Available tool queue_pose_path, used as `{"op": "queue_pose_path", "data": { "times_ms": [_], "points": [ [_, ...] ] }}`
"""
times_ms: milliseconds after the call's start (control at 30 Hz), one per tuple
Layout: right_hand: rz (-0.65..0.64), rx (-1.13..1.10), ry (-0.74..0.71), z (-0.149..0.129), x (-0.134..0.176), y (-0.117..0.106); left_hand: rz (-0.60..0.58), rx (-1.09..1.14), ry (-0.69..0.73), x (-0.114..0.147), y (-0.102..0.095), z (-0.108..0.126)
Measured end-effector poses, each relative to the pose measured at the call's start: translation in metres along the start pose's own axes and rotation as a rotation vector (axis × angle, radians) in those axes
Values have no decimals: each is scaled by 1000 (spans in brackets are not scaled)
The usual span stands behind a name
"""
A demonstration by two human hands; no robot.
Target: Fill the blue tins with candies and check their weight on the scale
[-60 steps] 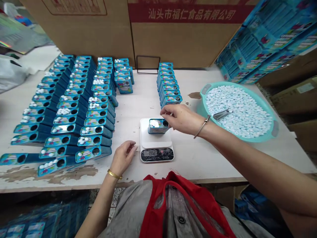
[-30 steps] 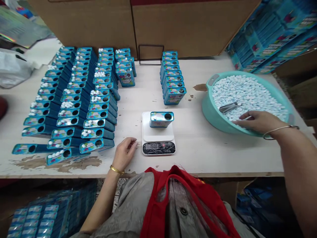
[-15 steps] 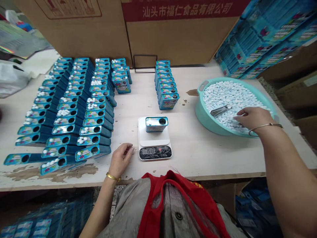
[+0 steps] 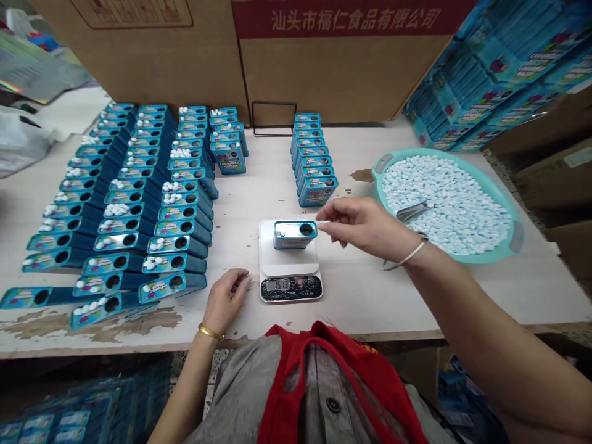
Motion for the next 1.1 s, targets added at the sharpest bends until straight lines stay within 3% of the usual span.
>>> {"op": "queue_pose_path", "data": {
  "times_ms": [133, 433, 567, 667, 733, 800, 833, 933, 1100],
  "points": [
    [-67, 241, -99, -5, -13, 18, 18, -2, 10, 2, -2, 1],
    [43, 425, -365, -12, -22, 23, 0, 2, -10, 1, 2, -1],
    [123, 411, -325, -15, -11, 2, 6, -1, -8, 2, 2, -2],
    [381, 464, -213, 7, 3, -54, 13, 9, -10, 3, 2, -2],
    [582, 620, -1, 42, 14, -101, 22, 30, -13, 2, 1, -1],
    [621, 868, 278, 87, 25, -141, 47, 60, -3, -2, -1, 4],
    [553, 938, 413, 110, 30, -154, 68, 74, 11, -5, -3, 8],
    [351, 908, 649, 162, 40, -171, 146, 80, 89, -16, -9, 26],
    [377, 884, 553, 180, 38, -165, 265, 52, 266, -33, -15, 66]
  ]
}}
Point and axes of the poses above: each hand's wrist, its own x-axis away from the middle knuckle, its own y-axis out of the palm, z = x × y, the point moved 4 cm from there along -x, towards the middle knuckle, and after that the axes turned 12 degrees about z, right-handed, at the moved point
